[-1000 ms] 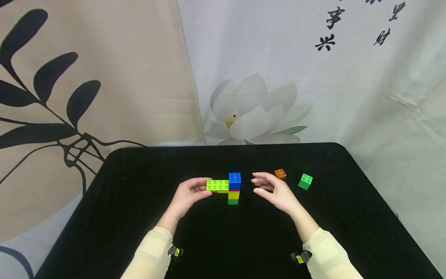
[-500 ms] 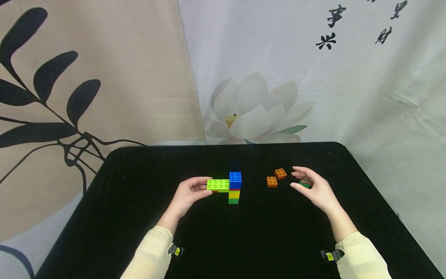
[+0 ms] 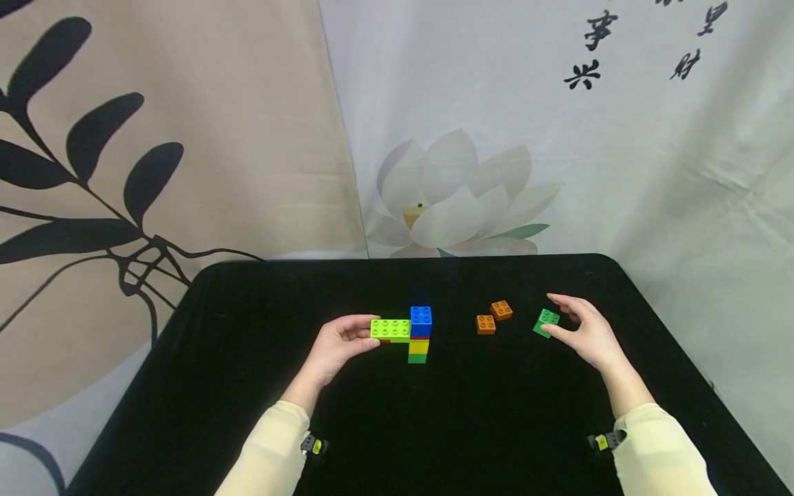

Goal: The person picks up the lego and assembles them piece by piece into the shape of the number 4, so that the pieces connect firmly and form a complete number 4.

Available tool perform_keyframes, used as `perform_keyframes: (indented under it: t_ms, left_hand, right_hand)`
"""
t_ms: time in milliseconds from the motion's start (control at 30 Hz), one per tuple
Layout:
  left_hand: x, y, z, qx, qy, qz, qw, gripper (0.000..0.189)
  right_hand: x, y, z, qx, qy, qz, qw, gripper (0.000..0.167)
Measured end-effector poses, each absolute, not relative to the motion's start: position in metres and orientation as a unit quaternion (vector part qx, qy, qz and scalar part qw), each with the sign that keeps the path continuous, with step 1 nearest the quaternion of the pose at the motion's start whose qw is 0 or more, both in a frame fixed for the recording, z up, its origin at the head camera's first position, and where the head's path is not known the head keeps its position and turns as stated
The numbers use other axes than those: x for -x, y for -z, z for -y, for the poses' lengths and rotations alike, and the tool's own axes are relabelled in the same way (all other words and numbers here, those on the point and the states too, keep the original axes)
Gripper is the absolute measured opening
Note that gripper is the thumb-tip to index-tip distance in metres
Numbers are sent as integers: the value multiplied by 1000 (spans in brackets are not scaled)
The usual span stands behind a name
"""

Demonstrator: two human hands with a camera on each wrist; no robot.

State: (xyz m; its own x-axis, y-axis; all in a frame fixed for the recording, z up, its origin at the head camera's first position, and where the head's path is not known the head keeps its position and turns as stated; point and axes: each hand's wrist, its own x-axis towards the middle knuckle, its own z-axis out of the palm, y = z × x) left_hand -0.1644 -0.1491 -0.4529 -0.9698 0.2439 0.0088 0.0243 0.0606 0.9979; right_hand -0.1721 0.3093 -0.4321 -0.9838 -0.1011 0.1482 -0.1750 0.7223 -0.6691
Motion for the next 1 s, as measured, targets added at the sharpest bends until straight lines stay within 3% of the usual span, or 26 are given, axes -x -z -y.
perform_keyframes:
  t_ms: [1000]
  left_hand:
    - [165,454,149,-99,-677,-725,84,36]
  right_hand:
    - [187,448,-317,-11,-361,932,-2,49]
